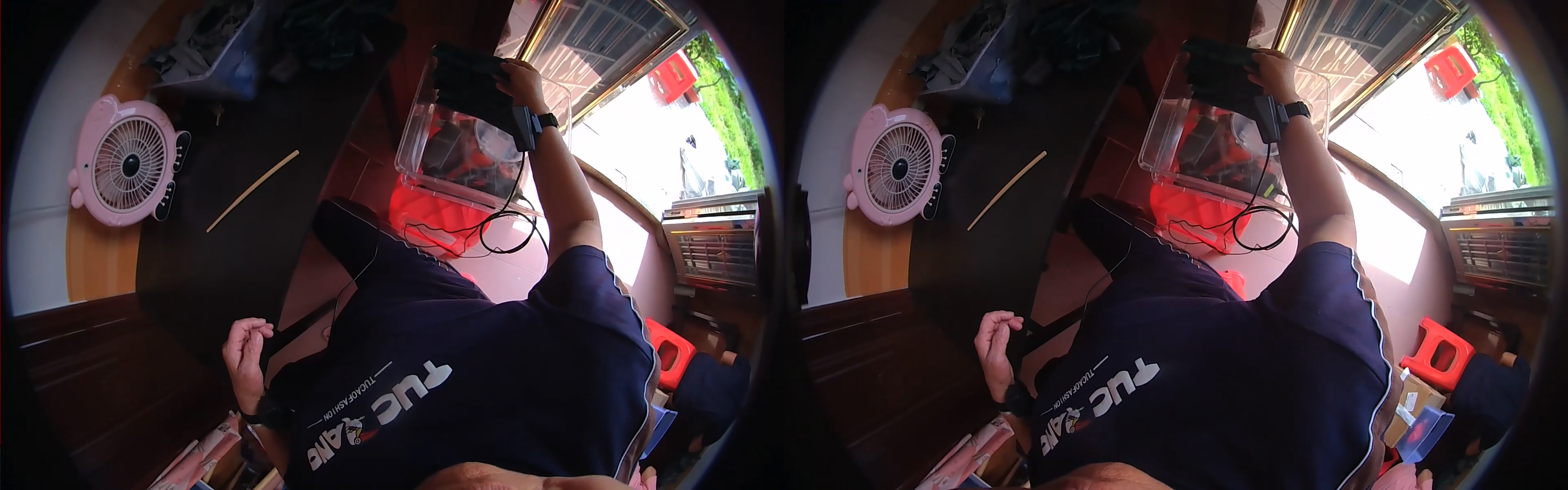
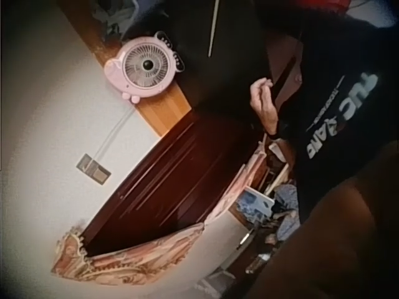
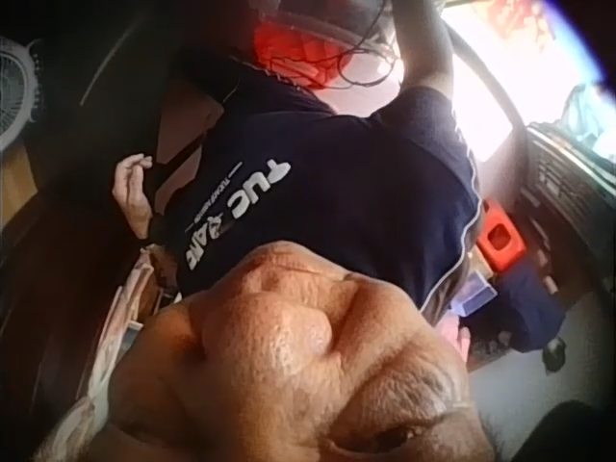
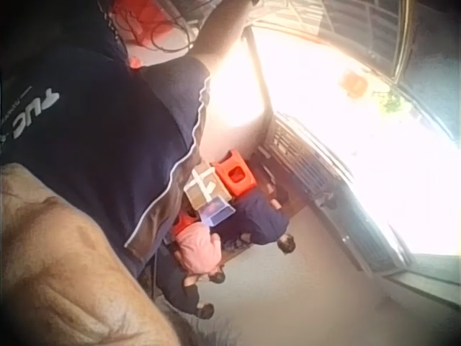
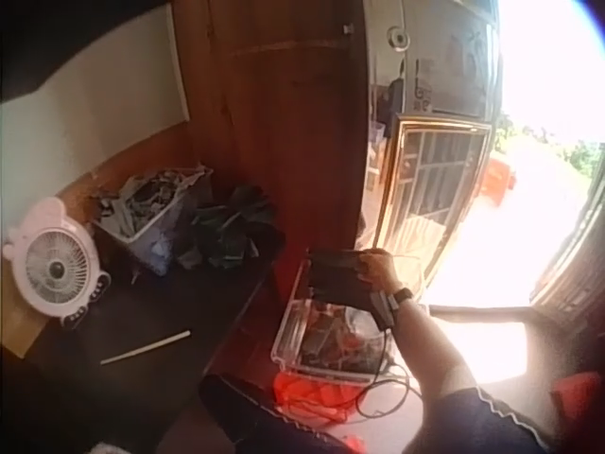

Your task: Turning small fabric tubes inside out using a thin wooden stick.

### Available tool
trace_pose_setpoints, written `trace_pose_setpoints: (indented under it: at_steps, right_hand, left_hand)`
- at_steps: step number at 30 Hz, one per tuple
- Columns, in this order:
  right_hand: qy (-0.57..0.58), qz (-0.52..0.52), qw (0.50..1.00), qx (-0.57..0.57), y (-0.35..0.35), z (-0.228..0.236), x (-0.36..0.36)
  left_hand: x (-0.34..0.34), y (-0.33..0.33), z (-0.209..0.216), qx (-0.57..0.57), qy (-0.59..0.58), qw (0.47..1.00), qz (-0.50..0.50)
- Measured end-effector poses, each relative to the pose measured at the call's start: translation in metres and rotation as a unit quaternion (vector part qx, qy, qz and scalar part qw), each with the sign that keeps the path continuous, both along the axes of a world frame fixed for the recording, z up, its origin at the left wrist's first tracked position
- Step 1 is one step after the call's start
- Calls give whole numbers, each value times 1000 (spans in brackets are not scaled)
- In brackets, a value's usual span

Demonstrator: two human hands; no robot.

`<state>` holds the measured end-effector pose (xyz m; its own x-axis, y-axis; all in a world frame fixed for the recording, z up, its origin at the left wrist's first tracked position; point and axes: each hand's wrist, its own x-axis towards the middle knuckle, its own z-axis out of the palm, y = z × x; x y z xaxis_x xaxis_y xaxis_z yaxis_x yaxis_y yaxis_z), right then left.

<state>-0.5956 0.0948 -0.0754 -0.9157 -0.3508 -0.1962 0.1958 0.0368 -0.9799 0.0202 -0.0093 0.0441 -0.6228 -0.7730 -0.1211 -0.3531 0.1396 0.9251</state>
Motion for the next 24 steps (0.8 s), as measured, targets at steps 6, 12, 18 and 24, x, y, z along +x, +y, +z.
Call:
trace_pose_setpoints:
  at_steps: [6, 12, 18, 24]
  right_hand:
    - [145, 66, 984, 75, 14, -30, -28]
    - [114, 63, 983, 128, 17, -28, -32]
    - [66, 5, 991, 114, 18, -4, -10]
    - [119, -19, 978, 169, 18, -10, -12]
  left_hand:
    - [5, 7, -5, -8, 10, 1000, 5]
    - [10, 14, -7, -10, 11, 1000, -6]
    - [19, 17, -10, -6, 0, 1000, 8]
    - [24, 11, -14, -22, -7, 1000, 10]
